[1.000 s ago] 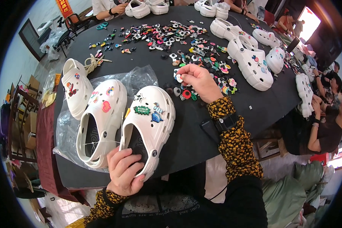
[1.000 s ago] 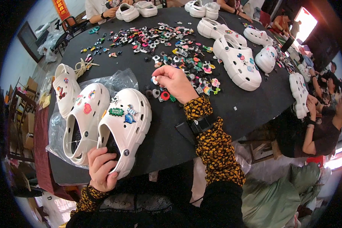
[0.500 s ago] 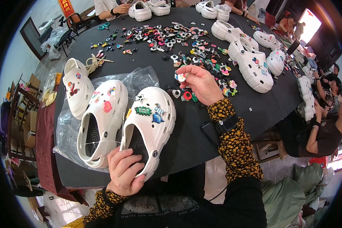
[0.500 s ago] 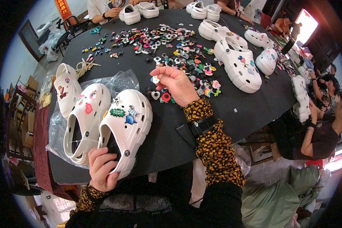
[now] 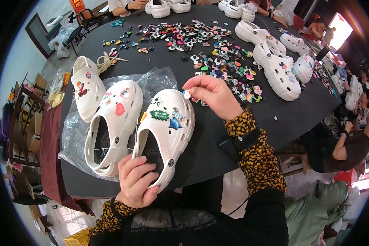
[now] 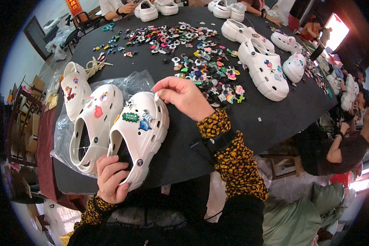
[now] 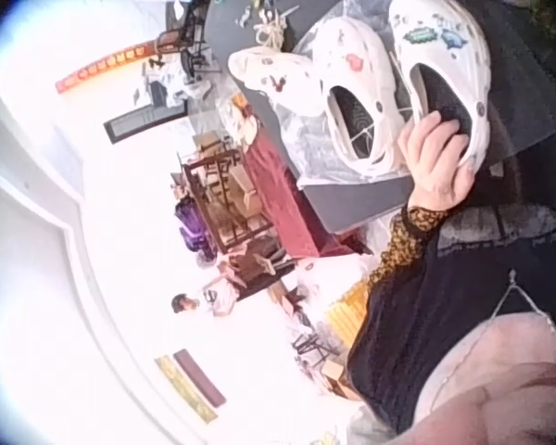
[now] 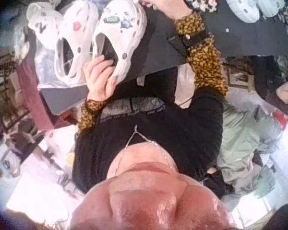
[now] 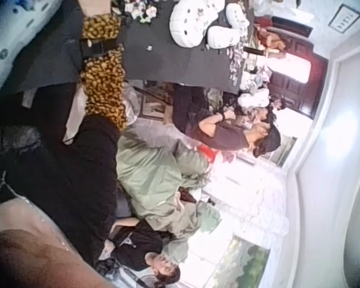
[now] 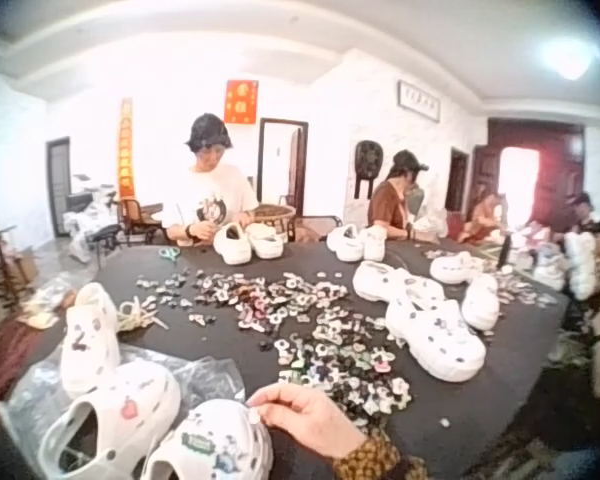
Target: Manually attach decorative charms to the holes of rubber clogs.
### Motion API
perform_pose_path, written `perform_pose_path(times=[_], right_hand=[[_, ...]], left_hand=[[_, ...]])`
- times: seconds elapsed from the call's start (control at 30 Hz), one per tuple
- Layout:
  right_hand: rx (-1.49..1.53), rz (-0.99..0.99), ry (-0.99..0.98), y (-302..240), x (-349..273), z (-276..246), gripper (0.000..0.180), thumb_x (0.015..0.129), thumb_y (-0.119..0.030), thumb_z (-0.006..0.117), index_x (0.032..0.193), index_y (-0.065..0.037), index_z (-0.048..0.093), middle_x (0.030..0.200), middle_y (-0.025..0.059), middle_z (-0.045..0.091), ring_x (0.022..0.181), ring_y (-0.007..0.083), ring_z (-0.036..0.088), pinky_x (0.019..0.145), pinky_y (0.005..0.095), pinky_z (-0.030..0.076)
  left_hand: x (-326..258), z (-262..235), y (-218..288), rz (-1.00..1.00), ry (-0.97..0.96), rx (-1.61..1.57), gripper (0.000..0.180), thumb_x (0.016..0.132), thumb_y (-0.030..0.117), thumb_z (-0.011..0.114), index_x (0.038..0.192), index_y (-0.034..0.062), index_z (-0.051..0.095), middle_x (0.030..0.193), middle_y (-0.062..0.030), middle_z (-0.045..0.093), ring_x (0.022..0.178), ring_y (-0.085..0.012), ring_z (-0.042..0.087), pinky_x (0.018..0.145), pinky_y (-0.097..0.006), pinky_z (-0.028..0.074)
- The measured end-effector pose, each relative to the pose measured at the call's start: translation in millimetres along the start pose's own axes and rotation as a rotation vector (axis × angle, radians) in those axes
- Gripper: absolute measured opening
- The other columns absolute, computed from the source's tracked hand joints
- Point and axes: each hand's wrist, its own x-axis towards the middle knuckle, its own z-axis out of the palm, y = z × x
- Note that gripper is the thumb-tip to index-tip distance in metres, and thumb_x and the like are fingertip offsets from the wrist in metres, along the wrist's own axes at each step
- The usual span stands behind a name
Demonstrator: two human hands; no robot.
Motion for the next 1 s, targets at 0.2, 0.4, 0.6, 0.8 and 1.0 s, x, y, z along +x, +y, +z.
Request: perform_pose_path(times=[0.2, 0.4, 0.6, 0.8, 1.0], right_hand=[[-0.254, -0.218, 0.025, 0.4, -5.4, 26.5, 0.012, 0.088, 0.000, 0.061, 0.099, -0.001, 0.064, 0.093, 0.0026, 0.064, 0.085, 0.0094, 0.060, 0.078, 0.0239, 0.048], [-0.501, -0.425, 0.021, 4.3, -3.0, 21.9, 0.012, 0.083, 0.001, 0.064, 0.094, -0.002, 0.063, 0.093, 0.0062, 0.063, 0.087, 0.0184, 0.061, 0.078, 0.0280, 0.048], [-0.634, -0.526, 0.022, 2.6, -3.7, 17.5, 0.010, 0.083, -0.001, 0.065, 0.093, -0.004, 0.063, 0.093, 0.0052, 0.063, 0.090, 0.0210, 0.059, 0.082, 0.0308, 0.045], [-0.584, -0.486, 0.029, 6.0, -5.3, 17.9, 0.011, 0.084, -0.001, 0.065, 0.094, -0.004, 0.064, 0.094, 0.0049, 0.063, 0.090, 0.0195, 0.060, 0.084, 0.0300, 0.045], [-0.533, -0.407, 0.038, 6.3, -3.7, 19.2, 0.009, 0.085, -0.001, 0.064, 0.095, -0.003, 0.064, 0.094, 0.0053, 0.063, 0.086, 0.0171, 0.060, 0.078, 0.0281, 0.047]], left_hand=[[0.4, 0.8, -0.9, 0.008, -0.012, -0.003, 0.026, 0.082, 0.031, 0.060, 0.088, 0.0066, 0.066, 0.097, -0.0087, 0.065, 0.101, -0.0315, 0.056, 0.090, -0.050, 0.040], [1.7, 0.5, 1.6, -0.004, -0.018, 0.003, 0.027, 0.083, 0.032, 0.059, 0.088, 0.0063, 0.066, 0.097, -0.0087, 0.065, 0.102, -0.0316, 0.056, 0.092, -0.051, 0.039], [1.3, 1.2, 1.4, -0.005, -0.016, 0.007, 0.027, 0.084, 0.032, 0.059, 0.088, 0.0062, 0.066, 0.096, -0.0089, 0.065, 0.102, -0.0316, 0.056, 0.092, -0.051, 0.039], [2.5, 1.1, 0.7, 0.003, -0.008, -0.003, 0.027, 0.083, 0.031, 0.060, 0.087, 0.0061, 0.066, 0.096, -0.0089, 0.065, 0.101, -0.0316, 0.056, 0.090, -0.050, 0.040], [2.6, 0.7, -0.8, 0.006, 0.003, -0.006, 0.026, 0.083, 0.031, 0.060, 0.087, 0.0063, 0.066, 0.095, -0.0087, 0.065, 0.101, -0.0313, 0.056, 0.089, -0.050, 0.040]])
